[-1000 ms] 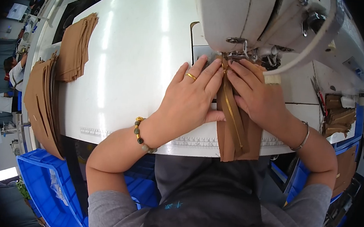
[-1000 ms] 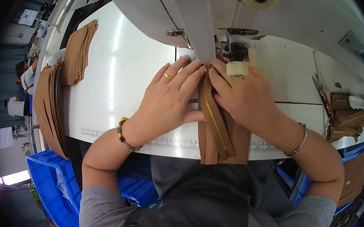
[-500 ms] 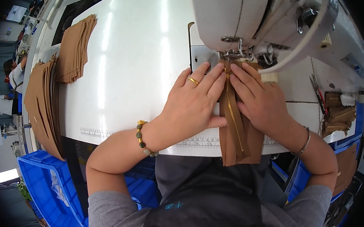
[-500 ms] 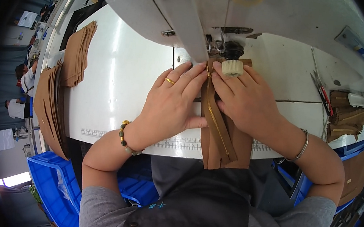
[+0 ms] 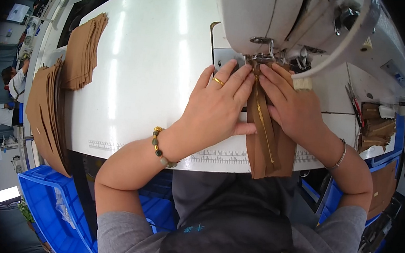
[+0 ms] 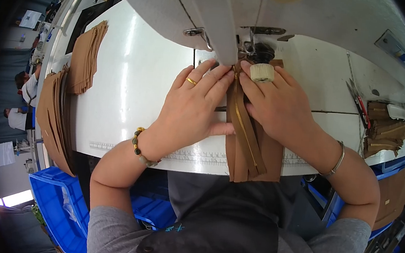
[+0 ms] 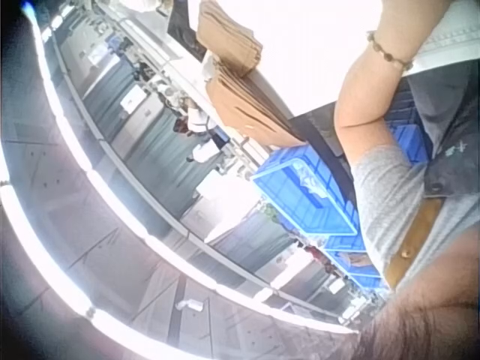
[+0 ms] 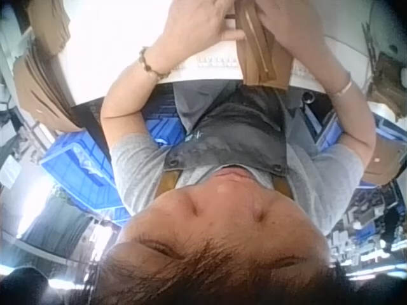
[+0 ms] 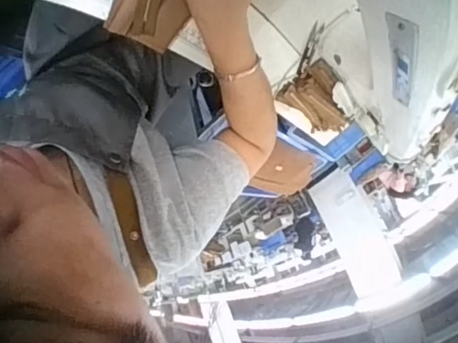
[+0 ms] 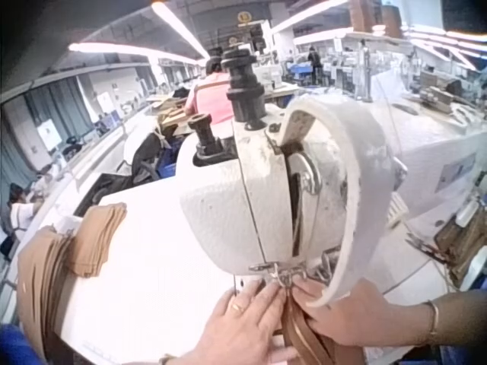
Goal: Sewing a zipper and assembling components of a leather bag using an industrial sewing machine.
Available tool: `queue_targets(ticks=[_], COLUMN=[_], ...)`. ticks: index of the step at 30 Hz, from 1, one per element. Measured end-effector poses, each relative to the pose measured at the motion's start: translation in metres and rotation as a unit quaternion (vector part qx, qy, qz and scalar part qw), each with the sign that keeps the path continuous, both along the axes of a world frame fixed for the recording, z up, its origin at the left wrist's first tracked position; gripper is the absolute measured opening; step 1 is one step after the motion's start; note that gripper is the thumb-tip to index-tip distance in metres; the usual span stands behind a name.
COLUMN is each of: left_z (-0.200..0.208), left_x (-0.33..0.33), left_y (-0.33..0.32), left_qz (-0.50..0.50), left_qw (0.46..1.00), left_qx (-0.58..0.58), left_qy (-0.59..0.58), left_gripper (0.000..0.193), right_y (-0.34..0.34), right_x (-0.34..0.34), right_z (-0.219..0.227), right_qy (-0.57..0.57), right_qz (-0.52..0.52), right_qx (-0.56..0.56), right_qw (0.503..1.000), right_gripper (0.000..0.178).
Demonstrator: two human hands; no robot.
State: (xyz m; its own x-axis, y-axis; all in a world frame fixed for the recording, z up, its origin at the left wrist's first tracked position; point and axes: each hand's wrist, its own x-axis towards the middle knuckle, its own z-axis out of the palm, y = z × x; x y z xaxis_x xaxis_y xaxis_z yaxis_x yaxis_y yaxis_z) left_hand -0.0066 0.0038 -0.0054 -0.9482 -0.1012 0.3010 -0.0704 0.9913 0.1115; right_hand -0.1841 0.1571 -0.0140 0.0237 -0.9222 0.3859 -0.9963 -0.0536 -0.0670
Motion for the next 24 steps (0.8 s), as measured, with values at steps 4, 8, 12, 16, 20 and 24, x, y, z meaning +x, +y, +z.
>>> queue_targets(ticks=[4, 8, 12, 16, 20, 24], left_z=[-0.001, 0.002, 0.006, 0.005, 0.000, -0.002], left_x=[0.000, -0.001, 0.002, 0.008, 0.011, 0.020], left_y=[-0.001, 0.000, 0.010, 0.023, 0.021, 0.031], left_qz=[-0.001, 0.003, -0.015, -0.030, -0.038, -0.024], left_qw=[1.000, 1.000, 1.000, 0.999, 0.998, 0.997], left_qx=[-0.006, -0.006, 0.001, -0.022, -0.024, -0.057], left_qy=[0.005, 0.007, 0.016, 0.028, 0.049, 0.045], left_gripper=[0.090, 0.090, 0.085, 0.075, 0.068, 0.058], right_y=[-0.002, -0.002, -0.002, 0.004, 0.026, 0.061], right_x=[0.000, -0.001, -0.001, 0.001, 0.010, 0.039], right_z=[0.000, 0.000, 0.001, 0.009, 0.023, 0.024], right_qy=[-0.007, -0.002, 0.003, -0.030, 0.013, -0.075], right_qz=[-0.004, 0.000, 0.006, -0.006, 0.019, 0.086], right_qx=[-0.002, -0.013, -0.023, 0.041, 0.011, 0.041], right_qw=[1.000, 1.000, 1.000, 0.999, 1.000, 0.993], right_gripper=[0.057, 0.056, 0.056, 0.058, 0.055, 0.045])
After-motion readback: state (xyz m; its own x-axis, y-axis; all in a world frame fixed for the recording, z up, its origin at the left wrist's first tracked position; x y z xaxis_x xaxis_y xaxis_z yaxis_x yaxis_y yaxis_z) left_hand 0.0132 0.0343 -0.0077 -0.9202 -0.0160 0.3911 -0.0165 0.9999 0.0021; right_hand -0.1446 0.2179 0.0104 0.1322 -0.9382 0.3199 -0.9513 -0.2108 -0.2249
